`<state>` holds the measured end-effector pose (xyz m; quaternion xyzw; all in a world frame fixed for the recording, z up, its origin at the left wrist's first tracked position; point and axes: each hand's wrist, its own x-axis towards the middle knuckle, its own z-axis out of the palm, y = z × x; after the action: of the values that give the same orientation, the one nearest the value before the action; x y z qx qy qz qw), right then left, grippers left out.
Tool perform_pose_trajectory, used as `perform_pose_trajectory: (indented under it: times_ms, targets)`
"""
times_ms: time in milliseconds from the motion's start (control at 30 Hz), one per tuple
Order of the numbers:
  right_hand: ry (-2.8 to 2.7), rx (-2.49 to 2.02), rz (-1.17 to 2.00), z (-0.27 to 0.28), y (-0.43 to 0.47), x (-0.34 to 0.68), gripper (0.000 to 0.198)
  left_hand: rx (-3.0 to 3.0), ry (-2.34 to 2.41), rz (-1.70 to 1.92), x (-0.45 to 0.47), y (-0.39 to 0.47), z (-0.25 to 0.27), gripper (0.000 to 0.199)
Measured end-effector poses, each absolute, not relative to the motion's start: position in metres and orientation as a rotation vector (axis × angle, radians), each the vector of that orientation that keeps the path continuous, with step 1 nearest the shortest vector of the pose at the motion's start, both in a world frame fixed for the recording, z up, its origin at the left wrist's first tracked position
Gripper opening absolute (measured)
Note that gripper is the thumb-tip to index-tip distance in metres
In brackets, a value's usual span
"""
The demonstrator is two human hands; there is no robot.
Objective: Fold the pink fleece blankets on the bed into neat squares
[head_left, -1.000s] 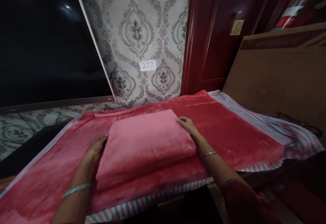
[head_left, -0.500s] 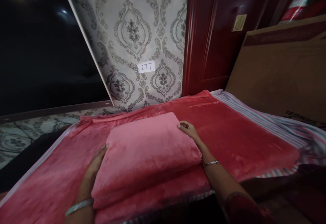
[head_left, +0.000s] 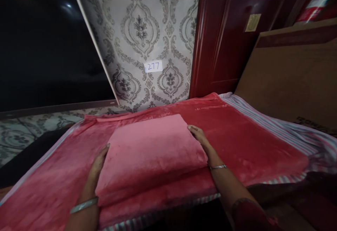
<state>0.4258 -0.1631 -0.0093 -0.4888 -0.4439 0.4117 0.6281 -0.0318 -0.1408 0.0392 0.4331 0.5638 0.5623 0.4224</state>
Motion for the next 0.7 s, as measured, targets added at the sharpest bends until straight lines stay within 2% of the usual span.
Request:
perform_pose_trajectory:
  times_ms: [133,267,467,567,700]
  targets:
    - [-0.979,-1.064,1.108,-0.005,-0.168,0.425,0.056,0.888,1.263,1.282,-0.024,-0.147,0.042,0.017]
    - [-0.94,-1.024,1.336,0.003,-0.16,0.431,0.042,0.715,1.083,1.127,-0.019,-0.141,0.055,0.026]
    - [-1.084,-1.056,1.313,0.019,-0.127,0.441,0.038,0.707,1.108,1.114,-0.017,-0.098,0.073,0.028]
    - [-1.112,-1.102,1.26,0.022,-0.106,0.442,0.045,0.707,1.166,1.114,-0.017,-0.078,0.074,0.025]
    - [-1.111,-1.239,1.177,0.022,-0.082,0.441,0.07,0.725,1.233,1.123,-0.014,-0.061,0.07,0.026]
